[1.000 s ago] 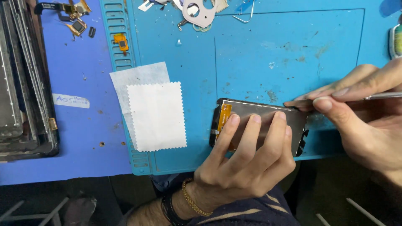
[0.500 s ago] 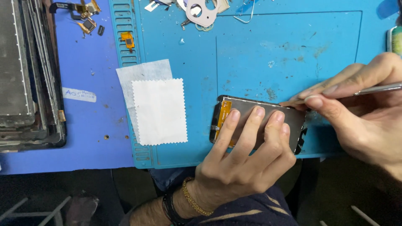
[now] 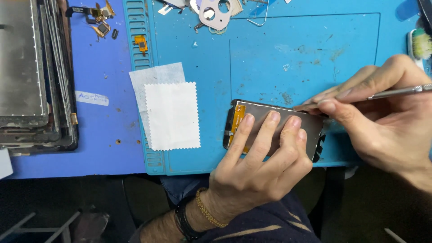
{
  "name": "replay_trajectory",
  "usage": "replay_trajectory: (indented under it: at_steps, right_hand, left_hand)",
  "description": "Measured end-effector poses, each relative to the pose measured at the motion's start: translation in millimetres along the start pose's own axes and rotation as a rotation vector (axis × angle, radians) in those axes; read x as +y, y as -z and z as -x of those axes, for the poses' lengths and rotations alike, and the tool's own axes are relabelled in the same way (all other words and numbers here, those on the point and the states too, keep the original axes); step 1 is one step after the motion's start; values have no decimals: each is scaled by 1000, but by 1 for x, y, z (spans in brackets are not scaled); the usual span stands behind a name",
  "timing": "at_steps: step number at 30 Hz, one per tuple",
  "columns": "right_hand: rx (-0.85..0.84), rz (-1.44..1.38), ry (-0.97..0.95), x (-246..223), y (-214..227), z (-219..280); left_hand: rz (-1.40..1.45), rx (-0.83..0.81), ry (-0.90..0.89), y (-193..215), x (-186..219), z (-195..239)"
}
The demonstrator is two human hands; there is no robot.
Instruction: The recorder is prying a phone screen assembly away from the internal frame at an electronics workbench.
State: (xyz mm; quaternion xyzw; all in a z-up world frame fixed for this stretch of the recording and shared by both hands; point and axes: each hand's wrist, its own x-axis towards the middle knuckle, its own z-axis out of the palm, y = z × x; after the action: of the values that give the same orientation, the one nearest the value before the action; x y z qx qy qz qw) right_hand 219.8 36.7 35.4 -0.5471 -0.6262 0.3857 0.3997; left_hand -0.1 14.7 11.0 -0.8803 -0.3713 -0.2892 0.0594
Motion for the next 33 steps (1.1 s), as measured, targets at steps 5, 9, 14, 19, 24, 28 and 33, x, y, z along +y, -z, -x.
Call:
replay_trajectory:
  at_steps: [5, 9, 14, 19, 24, 28, 33]
  right_hand:
    - [-4, 19, 43, 2, 1, 5]
    - [42, -34, -27, -4, -3, 3]
    - [31, 27, -37, -1, -4, 2]
    - [19, 56, -9, -7, -4, 3]
    - [68, -11, -75, -5, -5, 2]
    - [15, 70, 18, 2, -4, 4]
    - [42, -47, -48, -1, -3, 7]
  left_hand:
    - [14, 0, 27, 0, 2, -2]
    - [-2, 10, 11, 0, 0, 0]
    - [10, 6, 13, 0, 0, -1]
    - [14, 13, 23, 0, 1, 0]
    - [0, 30, 19, -1, 0, 1]
    - [-2, 24, 18, -1, 0, 1]
    - [2, 22, 16, 0, -1, 0]
